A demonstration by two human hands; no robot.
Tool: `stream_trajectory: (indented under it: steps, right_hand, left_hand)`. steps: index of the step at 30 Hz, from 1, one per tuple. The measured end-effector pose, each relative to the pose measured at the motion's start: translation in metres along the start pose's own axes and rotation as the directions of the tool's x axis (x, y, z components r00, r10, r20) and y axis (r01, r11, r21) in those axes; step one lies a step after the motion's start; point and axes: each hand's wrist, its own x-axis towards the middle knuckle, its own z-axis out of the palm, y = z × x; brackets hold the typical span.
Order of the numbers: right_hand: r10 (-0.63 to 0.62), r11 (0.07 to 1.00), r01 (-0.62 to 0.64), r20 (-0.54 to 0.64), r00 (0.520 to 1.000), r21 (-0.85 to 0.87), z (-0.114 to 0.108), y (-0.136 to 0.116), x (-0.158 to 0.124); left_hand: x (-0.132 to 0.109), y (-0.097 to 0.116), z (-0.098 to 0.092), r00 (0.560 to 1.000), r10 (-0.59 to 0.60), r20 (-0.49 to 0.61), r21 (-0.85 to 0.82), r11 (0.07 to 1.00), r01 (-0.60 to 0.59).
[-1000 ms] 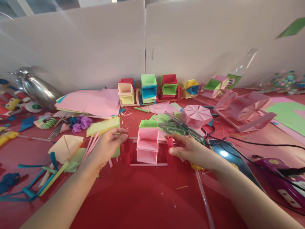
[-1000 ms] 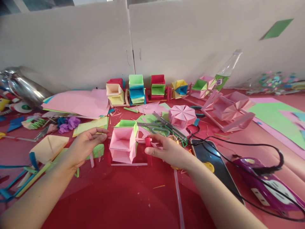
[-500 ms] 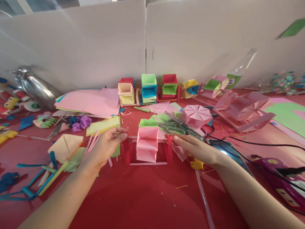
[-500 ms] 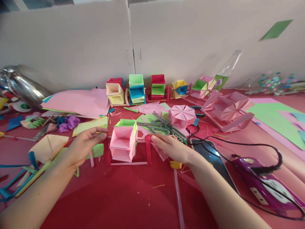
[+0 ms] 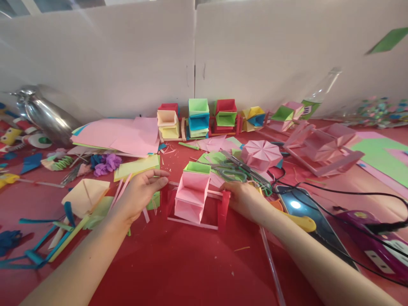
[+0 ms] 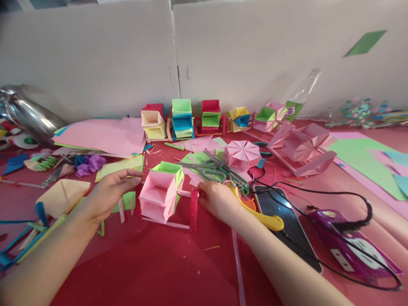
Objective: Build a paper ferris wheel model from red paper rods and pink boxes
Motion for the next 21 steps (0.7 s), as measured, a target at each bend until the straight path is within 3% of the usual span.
stream_trajectory:
  steps: [10, 21]
  right_hand:
    - [-0.072, 0.993, 0.077, 0.060, 0.996, -0.088, -0.0033, 0.0021, 0.0025]
    - [-0.006, 0.985, 0.012, 0.033, 0.999, -0.171, 0.0037, 0.0024, 0.0098]
  left_hand:
    - [0.0028, -0.0053, -0.0030, 0.999, 0.027, 0.021, 0.023, 0.999, -0.027]
    - [0.0041, -0.0070, -0.0038, 0.999, 0.037, -0.004, 0.043, 0.998, -0.037]
